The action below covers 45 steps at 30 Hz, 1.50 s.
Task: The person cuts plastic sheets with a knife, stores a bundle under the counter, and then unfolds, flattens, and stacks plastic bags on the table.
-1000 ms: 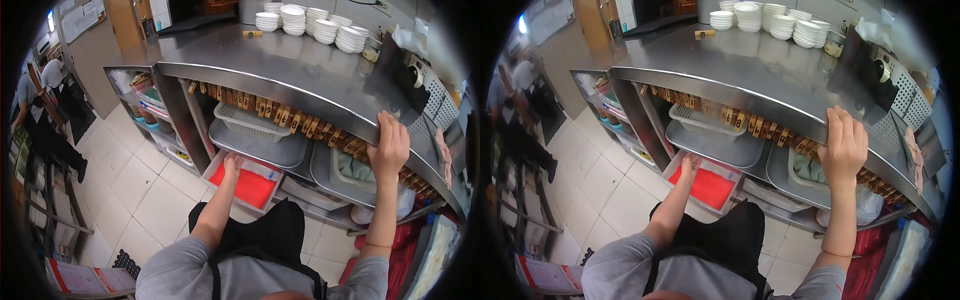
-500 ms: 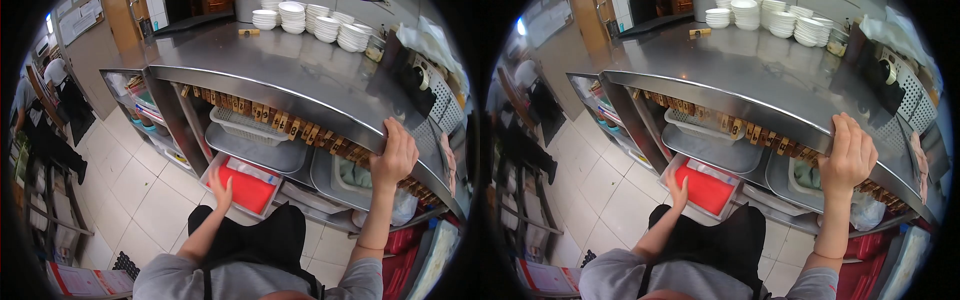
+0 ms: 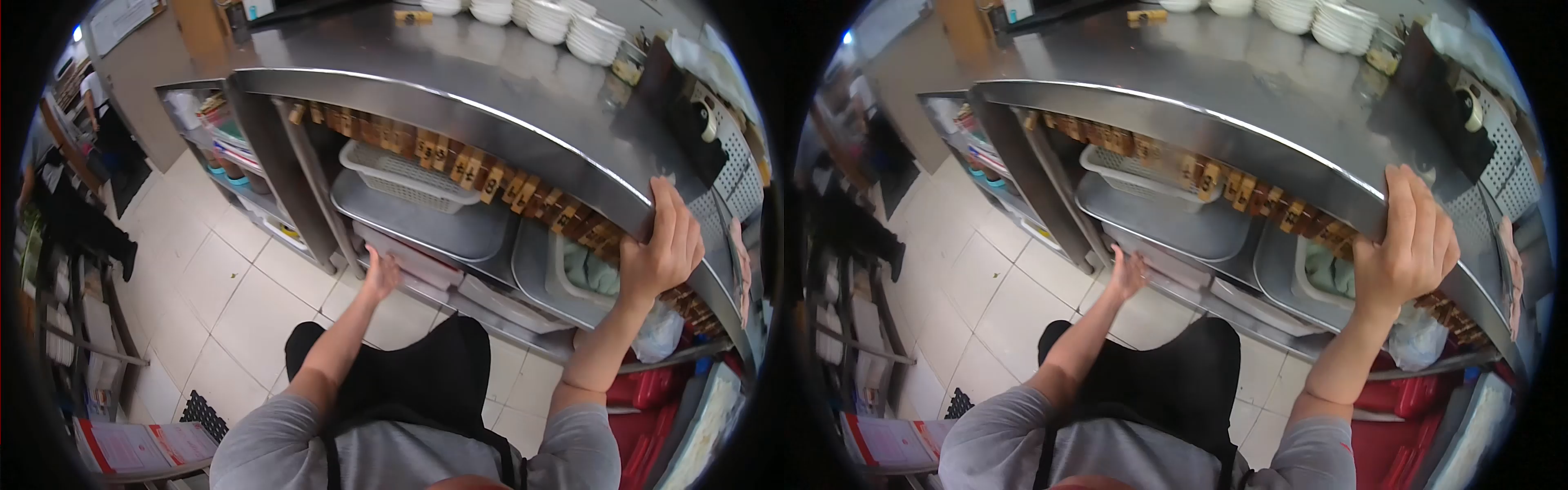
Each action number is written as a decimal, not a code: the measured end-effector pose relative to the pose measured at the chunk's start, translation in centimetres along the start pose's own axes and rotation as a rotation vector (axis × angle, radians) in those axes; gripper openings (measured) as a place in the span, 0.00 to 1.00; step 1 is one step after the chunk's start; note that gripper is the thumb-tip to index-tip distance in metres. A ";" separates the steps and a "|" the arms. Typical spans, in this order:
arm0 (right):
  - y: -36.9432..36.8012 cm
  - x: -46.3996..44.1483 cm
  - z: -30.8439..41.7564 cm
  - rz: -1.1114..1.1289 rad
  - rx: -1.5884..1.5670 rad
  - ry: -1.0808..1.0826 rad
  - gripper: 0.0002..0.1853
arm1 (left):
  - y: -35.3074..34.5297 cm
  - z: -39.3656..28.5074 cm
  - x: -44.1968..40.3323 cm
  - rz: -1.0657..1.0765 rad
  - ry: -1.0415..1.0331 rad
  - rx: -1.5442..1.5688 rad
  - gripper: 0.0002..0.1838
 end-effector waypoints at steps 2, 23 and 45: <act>-0.1 0.1 0.0 0.016 0.011 0.000 0.23 | -0.5 -1.8 -0.6 -0.014 0.046 -0.138 0.64; 1.6 -0.2 -0.9 0.595 -0.150 -0.177 0.24 | 17.3 -5.1 15.5 0.490 0.001 -1.349 0.15; 2.9 -0.5 -24.7 1.078 0.042 -0.907 0.22 | -27.3 -30.3 20.9 0.384 0.033 -1.537 0.23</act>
Point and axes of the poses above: each hand's wrist, its own x-axis away from the middle knuckle, its own y-axis out of the back of the hand, z = x × y, the point moved 2 cm from there along -x, towards the middle knuckle, and after that the axes turned 4 degrees about -y, right-handed, at the moved point
